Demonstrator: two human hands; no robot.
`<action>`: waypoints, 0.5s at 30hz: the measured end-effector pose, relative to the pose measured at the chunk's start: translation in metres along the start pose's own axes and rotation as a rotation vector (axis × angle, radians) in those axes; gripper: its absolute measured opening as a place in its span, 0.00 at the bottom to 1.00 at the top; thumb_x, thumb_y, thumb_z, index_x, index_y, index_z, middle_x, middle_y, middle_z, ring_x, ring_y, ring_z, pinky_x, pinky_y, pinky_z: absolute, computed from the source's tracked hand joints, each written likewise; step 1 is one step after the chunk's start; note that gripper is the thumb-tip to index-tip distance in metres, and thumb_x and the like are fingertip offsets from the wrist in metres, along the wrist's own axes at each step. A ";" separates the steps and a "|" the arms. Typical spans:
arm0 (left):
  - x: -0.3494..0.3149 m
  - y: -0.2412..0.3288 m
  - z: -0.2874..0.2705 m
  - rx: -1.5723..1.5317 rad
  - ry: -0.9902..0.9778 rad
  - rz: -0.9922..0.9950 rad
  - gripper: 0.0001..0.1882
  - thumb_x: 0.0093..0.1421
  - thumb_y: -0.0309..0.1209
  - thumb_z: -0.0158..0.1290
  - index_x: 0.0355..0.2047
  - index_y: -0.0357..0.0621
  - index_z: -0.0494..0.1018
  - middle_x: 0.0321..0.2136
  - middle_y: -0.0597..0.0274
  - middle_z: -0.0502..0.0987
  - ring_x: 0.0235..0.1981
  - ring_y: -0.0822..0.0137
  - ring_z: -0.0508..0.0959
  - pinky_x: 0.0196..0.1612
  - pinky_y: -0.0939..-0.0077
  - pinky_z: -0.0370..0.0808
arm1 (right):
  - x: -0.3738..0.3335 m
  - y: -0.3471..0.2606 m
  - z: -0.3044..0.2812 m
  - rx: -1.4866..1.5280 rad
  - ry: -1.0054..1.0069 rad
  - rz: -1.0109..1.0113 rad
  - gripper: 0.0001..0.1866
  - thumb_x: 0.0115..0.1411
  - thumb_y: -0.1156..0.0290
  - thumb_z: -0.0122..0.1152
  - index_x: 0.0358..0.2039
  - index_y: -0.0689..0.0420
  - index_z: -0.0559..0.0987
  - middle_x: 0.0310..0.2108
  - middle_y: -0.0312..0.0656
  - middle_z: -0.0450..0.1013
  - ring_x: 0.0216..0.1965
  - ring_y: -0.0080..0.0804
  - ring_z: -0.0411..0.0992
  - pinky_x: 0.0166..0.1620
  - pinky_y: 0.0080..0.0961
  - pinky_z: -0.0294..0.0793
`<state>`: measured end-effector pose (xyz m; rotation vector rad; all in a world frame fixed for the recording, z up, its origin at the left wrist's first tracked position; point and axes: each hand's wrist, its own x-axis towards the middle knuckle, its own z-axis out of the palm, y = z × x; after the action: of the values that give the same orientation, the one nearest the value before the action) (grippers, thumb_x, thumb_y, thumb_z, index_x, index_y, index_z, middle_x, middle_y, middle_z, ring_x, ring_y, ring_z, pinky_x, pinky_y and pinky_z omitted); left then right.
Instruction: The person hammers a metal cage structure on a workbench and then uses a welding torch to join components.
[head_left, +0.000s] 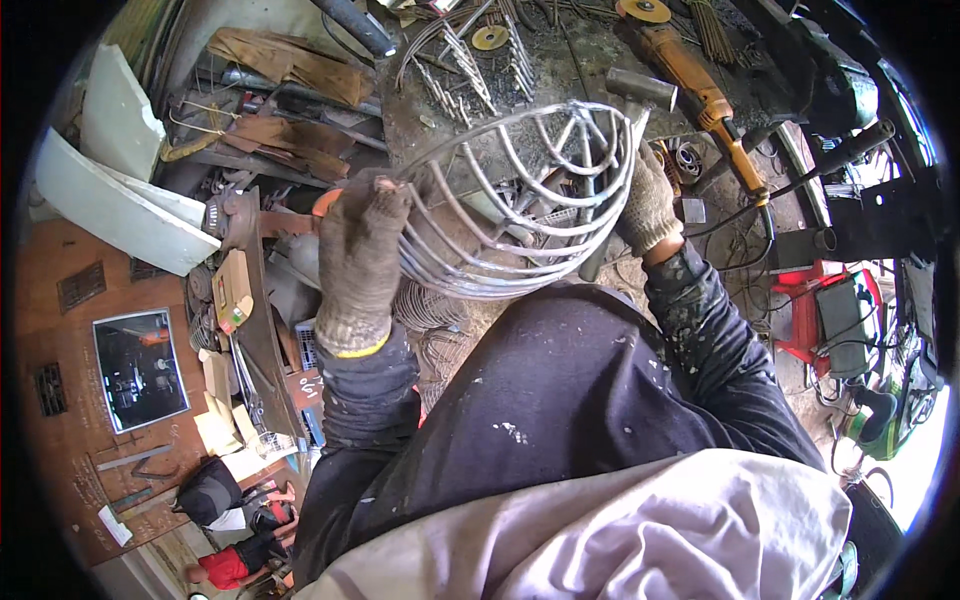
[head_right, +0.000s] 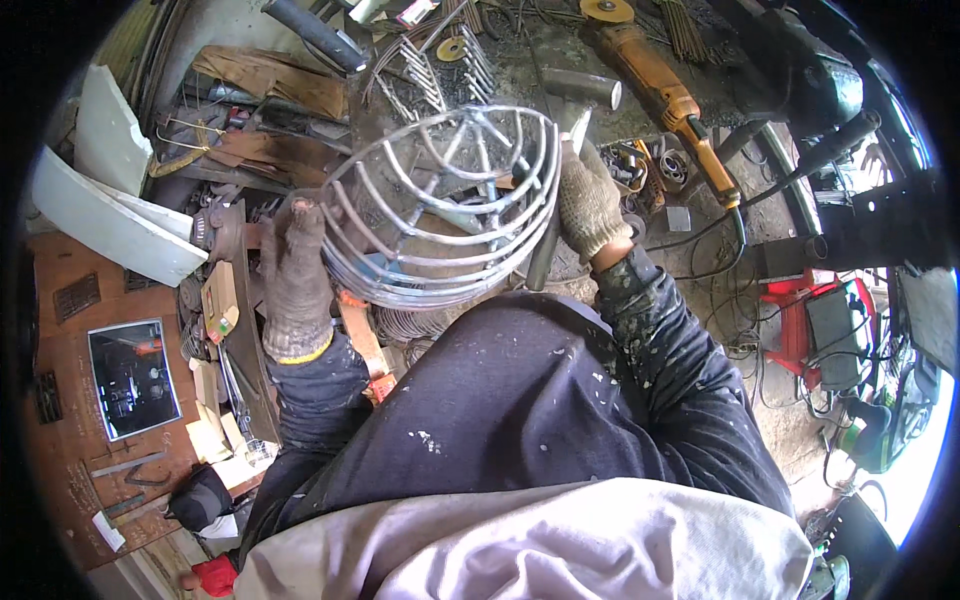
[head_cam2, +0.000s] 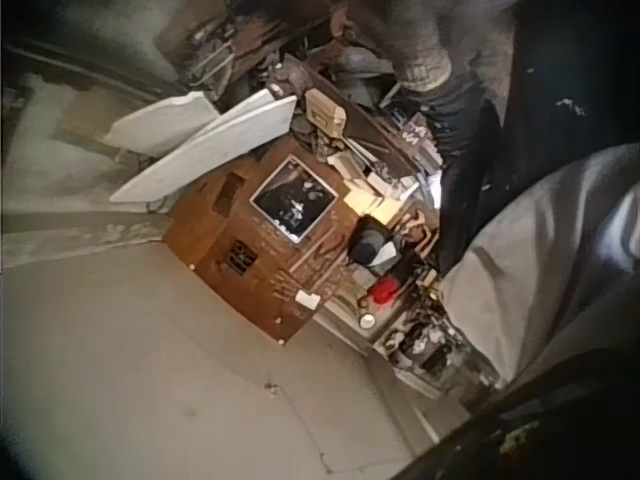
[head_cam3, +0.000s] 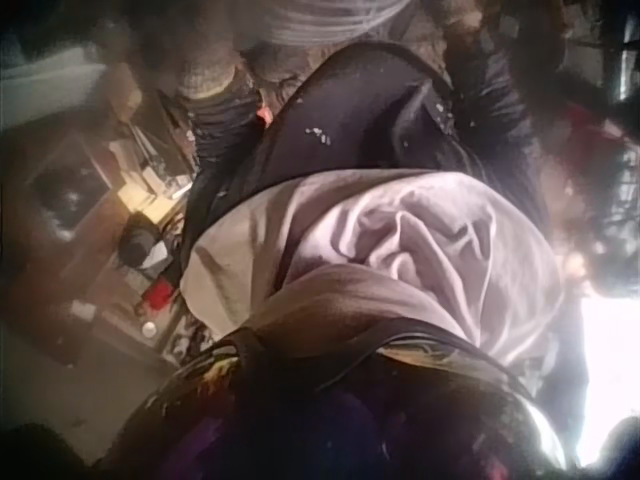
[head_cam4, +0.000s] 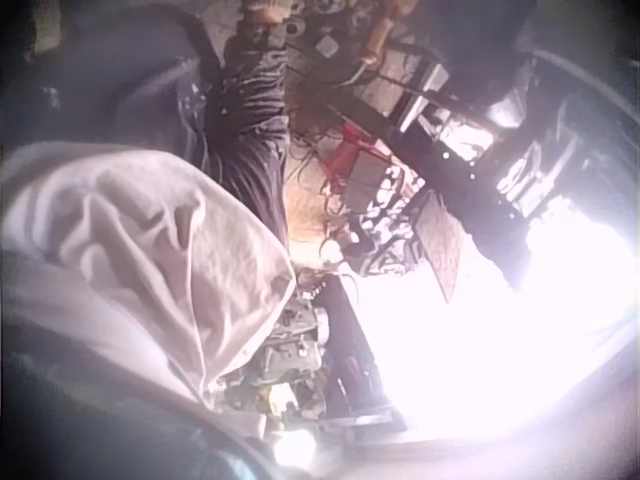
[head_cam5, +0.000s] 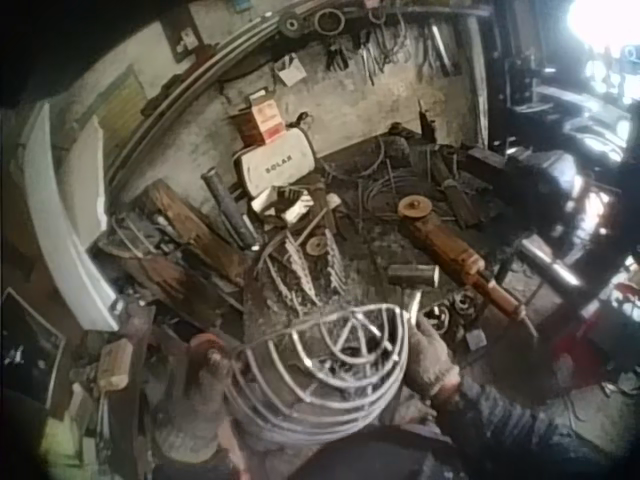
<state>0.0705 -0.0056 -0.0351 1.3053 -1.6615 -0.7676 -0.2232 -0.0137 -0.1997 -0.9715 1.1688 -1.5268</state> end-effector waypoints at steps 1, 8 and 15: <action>0.000 0.001 0.003 0.199 -0.020 0.184 0.14 0.62 0.36 0.56 0.41 0.37 0.74 0.30 0.58 0.77 0.34 0.65 0.78 0.36 0.70 0.73 | -0.001 0.002 0.001 -0.006 0.006 -0.022 0.25 0.71 0.53 0.46 0.54 0.62 0.71 0.43 0.39 0.75 0.42 0.24 0.71 0.47 0.22 0.71; 0.012 0.015 0.010 0.637 -0.043 0.780 0.17 0.63 0.30 0.54 0.50 0.34 0.71 0.40 0.47 0.78 0.41 0.53 0.79 0.43 0.64 0.74 | -0.009 0.002 0.009 -0.188 0.006 -0.084 0.26 0.71 0.51 0.44 0.52 0.62 0.72 0.43 0.42 0.75 0.43 0.25 0.70 0.49 0.24 0.69; 0.015 0.009 0.022 0.891 0.085 1.036 0.11 0.61 0.33 0.57 0.39 0.37 0.76 0.28 0.54 0.78 0.29 0.54 0.79 0.34 0.62 0.74 | -0.008 -0.034 0.014 -0.348 0.118 -0.020 0.23 0.69 0.53 0.47 0.49 0.62 0.72 0.37 0.45 0.75 0.39 0.31 0.74 0.43 0.28 0.71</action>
<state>0.0451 -0.0181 -0.0332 0.7375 -2.3355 0.7003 -0.2149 -0.0056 -0.1640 -1.1342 1.5484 -1.4383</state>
